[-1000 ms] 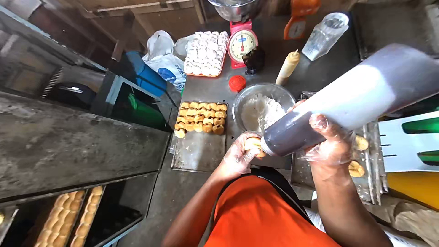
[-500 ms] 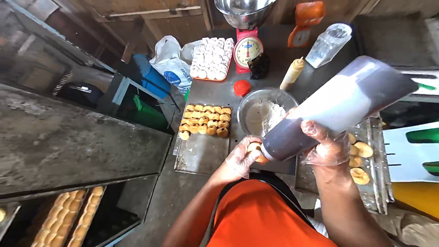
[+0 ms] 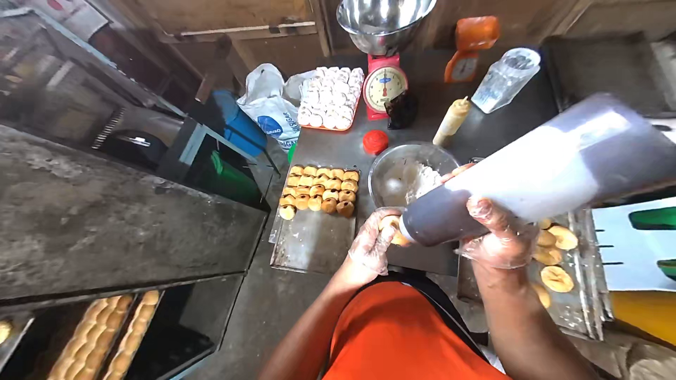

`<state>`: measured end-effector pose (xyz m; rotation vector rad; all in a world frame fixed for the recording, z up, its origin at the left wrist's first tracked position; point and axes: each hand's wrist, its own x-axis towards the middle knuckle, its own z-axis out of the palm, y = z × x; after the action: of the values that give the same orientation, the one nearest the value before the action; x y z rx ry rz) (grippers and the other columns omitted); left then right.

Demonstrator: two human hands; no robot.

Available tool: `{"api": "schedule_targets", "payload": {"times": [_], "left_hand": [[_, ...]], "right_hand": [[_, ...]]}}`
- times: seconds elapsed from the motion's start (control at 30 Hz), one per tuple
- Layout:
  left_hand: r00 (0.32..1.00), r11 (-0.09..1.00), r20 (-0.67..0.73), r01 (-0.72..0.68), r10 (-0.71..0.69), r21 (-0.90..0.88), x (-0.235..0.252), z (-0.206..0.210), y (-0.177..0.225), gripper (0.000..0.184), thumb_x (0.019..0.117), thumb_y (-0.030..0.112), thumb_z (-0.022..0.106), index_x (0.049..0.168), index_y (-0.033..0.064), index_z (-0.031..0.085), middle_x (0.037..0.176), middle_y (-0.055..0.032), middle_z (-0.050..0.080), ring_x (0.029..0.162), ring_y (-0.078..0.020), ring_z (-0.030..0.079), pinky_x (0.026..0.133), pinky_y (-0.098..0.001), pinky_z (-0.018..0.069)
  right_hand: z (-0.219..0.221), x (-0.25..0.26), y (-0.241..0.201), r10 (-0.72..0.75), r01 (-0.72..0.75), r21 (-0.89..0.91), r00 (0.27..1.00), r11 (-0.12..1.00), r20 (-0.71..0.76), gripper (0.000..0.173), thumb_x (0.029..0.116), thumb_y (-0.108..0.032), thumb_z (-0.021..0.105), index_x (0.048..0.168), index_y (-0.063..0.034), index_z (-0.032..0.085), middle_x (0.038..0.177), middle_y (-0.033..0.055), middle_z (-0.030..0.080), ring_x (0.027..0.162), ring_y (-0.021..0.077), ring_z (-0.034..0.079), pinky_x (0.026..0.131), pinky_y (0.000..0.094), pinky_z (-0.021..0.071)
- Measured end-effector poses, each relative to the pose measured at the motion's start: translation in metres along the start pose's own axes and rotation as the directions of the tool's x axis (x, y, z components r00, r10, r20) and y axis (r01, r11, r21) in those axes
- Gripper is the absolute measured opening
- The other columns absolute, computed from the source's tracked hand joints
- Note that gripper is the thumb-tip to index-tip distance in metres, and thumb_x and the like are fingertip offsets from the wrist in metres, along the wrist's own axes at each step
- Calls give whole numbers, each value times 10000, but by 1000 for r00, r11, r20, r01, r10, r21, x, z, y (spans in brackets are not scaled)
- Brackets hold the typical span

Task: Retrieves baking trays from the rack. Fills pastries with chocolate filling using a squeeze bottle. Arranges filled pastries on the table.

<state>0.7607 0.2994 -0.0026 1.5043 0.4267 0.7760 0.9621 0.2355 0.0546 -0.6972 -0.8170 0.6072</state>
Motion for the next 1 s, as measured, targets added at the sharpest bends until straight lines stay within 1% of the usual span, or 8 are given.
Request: {"api": "schedule_targets", "payload": {"times": [0.1,0.17,0.23,0.3,0.43,0.57,0.73,1.0], "left_hand": [[990,901,-112,33,-90,-433,-2,13,-5,395,1063,74,422,1443,-33,420,1315,-168,600,1088,-275,677,920,-482,601],[988,849,-93,54,-120,-525,-3,12,-2,406,1032,7,451,1437,-18,435,1289,-166,620,1047,-287,692,877,-484,610],[992,881,-77,47,-95,-471,-3,5,-2,426,986,-29,528,1407,-39,469,1243,-168,644,981,-259,696,813,-434,617],[997,905,-44,38,-62,-424,-3,-3,-1,440,962,-40,580,1391,-50,481,1243,-173,645,980,-253,697,818,-425,617],[1000,910,0,20,-21,-414,-3,-11,1,446,959,-65,565,1394,-60,467,1264,-187,628,1042,-274,683,895,-461,597],[999,919,-4,37,-42,-392,-6,-13,0,455,956,-75,563,1399,-69,455,1281,-200,617,1066,-287,676,918,-473,591],[1000,922,0,6,-6,-387,-7,-16,-4,436,956,-88,572,1382,-65,479,1303,-191,609,1104,-281,662,954,-480,576],[1000,902,-15,-1,-5,-431,-9,-17,-9,438,950,-98,566,1379,-50,487,1291,-181,614,1089,-277,666,948,-480,577]], "right_hand": [[11,-2,2,-24,42,97,983,994,-183,387,914,-297,736,1218,-67,664,1213,151,693,1149,296,659,1007,477,546],[9,-2,0,4,25,133,978,991,-210,392,933,-312,710,1234,-68,650,1241,155,678,1178,299,643,1029,481,531],[7,-1,-2,6,23,132,976,991,-216,391,935,-294,698,1228,-41,638,1234,182,673,1172,322,644,1024,497,531],[7,0,-4,9,20,138,979,990,-201,389,927,-277,706,1223,-36,633,1228,190,675,1164,326,649,1016,499,537],[9,4,-8,35,-4,182,985,983,-168,397,905,-266,731,1217,-39,638,1212,192,683,1142,325,661,996,499,549],[9,4,-10,30,-11,128,988,992,-149,390,918,-289,712,1214,-44,645,1202,181,687,1140,316,660,1001,496,543],[9,4,-11,40,-18,135,986,991,-162,399,882,-250,752,1205,-41,645,1179,191,696,1118,332,673,981,513,557],[11,6,-11,25,-5,116,984,993,-174,379,889,-229,748,1196,-35,640,1163,190,700,1104,336,680,974,519,563]]}}
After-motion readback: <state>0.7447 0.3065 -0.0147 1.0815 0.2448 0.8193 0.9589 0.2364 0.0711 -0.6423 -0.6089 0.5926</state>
